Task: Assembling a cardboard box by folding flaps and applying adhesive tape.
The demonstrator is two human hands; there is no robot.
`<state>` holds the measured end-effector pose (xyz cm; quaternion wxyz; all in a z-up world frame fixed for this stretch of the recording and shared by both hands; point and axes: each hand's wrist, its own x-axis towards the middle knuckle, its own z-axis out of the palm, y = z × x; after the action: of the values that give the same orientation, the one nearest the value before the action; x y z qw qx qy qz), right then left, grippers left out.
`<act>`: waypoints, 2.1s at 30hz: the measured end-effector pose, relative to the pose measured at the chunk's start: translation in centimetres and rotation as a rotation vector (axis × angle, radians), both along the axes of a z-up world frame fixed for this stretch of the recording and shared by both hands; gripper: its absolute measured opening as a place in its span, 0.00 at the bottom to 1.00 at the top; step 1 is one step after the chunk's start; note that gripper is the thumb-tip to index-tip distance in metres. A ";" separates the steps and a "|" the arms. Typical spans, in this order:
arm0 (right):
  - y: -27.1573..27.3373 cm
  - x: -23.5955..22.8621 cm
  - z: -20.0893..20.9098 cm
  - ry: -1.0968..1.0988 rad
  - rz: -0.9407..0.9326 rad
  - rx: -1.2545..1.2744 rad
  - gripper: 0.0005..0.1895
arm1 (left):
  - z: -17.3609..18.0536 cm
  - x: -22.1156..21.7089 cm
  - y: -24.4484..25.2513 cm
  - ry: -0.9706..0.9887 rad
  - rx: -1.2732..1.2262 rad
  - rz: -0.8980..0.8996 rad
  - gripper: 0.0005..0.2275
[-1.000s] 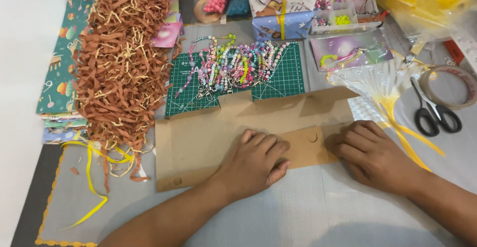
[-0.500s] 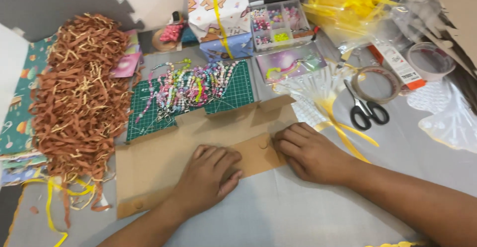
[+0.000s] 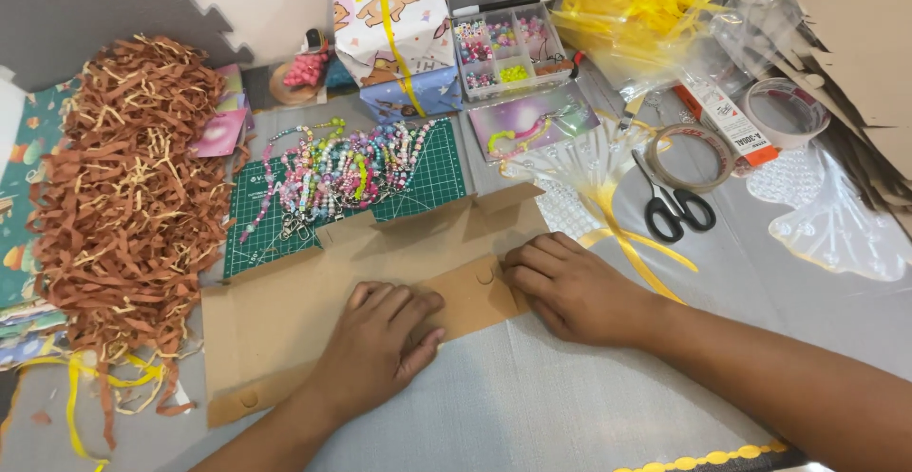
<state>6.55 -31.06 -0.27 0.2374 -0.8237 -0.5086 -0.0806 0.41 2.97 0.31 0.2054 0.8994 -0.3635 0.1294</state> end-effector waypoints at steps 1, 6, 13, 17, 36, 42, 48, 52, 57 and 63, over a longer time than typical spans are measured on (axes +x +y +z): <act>-0.3 -0.1 0.3 -0.002 0.005 -0.002 0.11 | 0.0 0.0 -0.3 -0.002 -0.002 0.005 0.12; 0.0 0.3 0.4 0.023 -0.014 0.002 0.12 | 0.4 0.2 -0.3 -0.033 -0.009 -0.010 0.11; 1.2 0.9 1.8 0.026 -0.112 0.055 0.07 | 0.1 0.1 -0.7 -0.131 0.074 0.053 0.12; 1.8 2.6 3.1 -0.569 -0.279 0.101 0.11 | 0.6 1.4 -1.4 -0.037 0.170 0.058 0.19; 1.5 8.5 3.1 -0.723 -0.424 0.273 0.08 | 4.8 9.7 3.7 0.353 0.046 0.208 0.27; 2.7 6.5 5.0 -0.544 -0.418 0.209 0.07 | 4.3 10.2 2.7 0.327 0.139 0.262 0.20; 3.9 2.0 8.5 -0.195 -0.223 0.047 0.35 | 2.8 9.9 2.5 0.274 0.073 0.255 0.22; 3.2 1.7 10.4 0.021 -0.009 -0.056 0.42 | 2.4 9.5 2.0 0.181 0.017 0.249 0.25; 3.1 1.1 8.3 0.206 0.293 -0.298 0.35 | 2.4 9.6 1.7 0.091 -0.098 0.225 0.35; 2.9 1.2 6.1 -0.072 0.176 -0.196 0.11 | 2.3 9.5 1.6 0.185 -0.038 0.093 0.16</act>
<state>7.78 -28.19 5.82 0.1436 -0.7917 -0.5926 -0.0389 9.94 4.54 2.63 0.2487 0.9193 -0.2986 0.0621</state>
